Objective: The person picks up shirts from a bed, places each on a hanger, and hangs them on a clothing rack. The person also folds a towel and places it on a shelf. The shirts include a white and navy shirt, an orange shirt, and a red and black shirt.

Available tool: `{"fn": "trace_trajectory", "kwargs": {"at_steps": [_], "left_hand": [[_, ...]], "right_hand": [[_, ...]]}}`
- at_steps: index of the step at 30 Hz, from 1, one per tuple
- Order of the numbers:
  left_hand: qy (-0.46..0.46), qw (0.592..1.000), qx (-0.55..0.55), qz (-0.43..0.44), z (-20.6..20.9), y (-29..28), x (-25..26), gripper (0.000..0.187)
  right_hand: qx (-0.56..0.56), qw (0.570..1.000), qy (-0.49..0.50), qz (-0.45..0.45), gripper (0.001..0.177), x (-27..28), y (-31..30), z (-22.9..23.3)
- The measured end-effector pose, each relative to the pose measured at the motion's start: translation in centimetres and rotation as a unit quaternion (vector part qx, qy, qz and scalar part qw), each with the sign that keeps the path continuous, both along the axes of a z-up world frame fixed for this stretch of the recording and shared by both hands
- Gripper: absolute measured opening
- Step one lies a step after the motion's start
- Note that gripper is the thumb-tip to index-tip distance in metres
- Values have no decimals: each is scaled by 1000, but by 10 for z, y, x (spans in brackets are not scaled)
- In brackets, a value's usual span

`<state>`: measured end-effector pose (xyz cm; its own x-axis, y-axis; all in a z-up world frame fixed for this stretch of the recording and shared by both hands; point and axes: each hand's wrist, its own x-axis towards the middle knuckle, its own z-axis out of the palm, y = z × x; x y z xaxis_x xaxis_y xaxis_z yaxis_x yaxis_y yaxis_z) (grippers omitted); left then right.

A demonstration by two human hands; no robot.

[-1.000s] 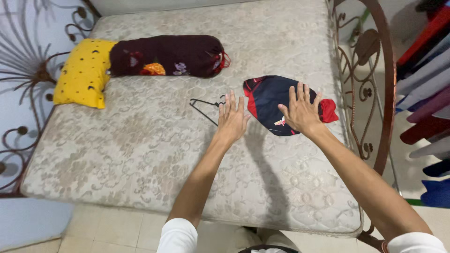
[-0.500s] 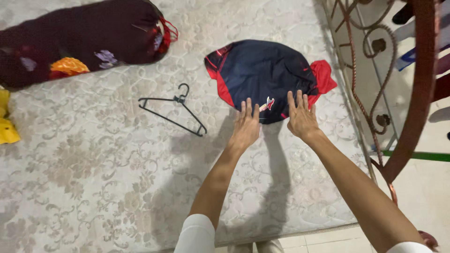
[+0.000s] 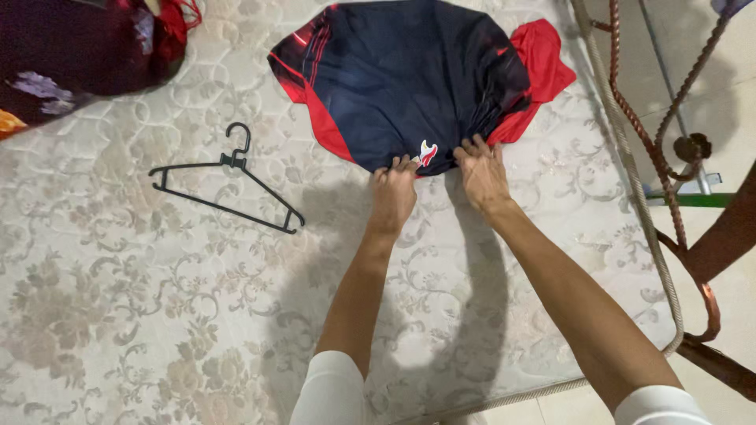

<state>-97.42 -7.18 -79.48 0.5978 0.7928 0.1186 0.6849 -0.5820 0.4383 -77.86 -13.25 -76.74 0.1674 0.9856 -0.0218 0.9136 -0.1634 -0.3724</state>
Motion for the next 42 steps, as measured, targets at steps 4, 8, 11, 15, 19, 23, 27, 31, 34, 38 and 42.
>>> {"fn": "trace_trajectory", "kwargs": {"at_steps": [4, 8, 11, 15, 19, 23, 27, 31, 34, 38, 42], "left_hand": [[-262, 959, -85, 63, 63, -1, -16, 20], [-238, 958, -117, 112, 162, -4, -28, 19], [-231, 961, -79, 129, 241, -9, -40, 22], [-300, 954, -12, 23, 353, -8, -70, 26], [-232, 964, -107, -74, 443, -9, -108, 27], [-347, 933, -56, -83, 498, -11, -139, 30], [-445, 895, -26, 16, 538, 9, -200, 42], [-379, 912, 62, 145, 552, 15, -300, 49], [-419, 895, 75, 134, 550, 6, -380, 46], [-240, 941, 191, 141, 549, -24, -492, 84], [-139, 970, 121, 161, 556, -52, -544, 88]], "right_hand": [[-29, 982, 178, -58, 15, -13, -14, 74], [39, 957, 279, -64, 21, -23, -14, 175], [47, 959, 272, -60, 36, -26, -11, 257], [5, 966, 221, 133, 65, -41, -20, 366], [-95, 971, 169, 144, 74, -83, -32, 420], [-89, 984, 139, 73, 52, -122, -24, 404], [16, 993, 80, 90, 31, -143, -35, 362], [99, 986, 130, 20, 24, -161, -57, 374], [115, 935, 333, -49, 23, -193, -75, 423], [124, 855, 502, -43, 18, -262, -101, 490], [142, 864, 479, -54, 15, -324, -112, 517]]}}
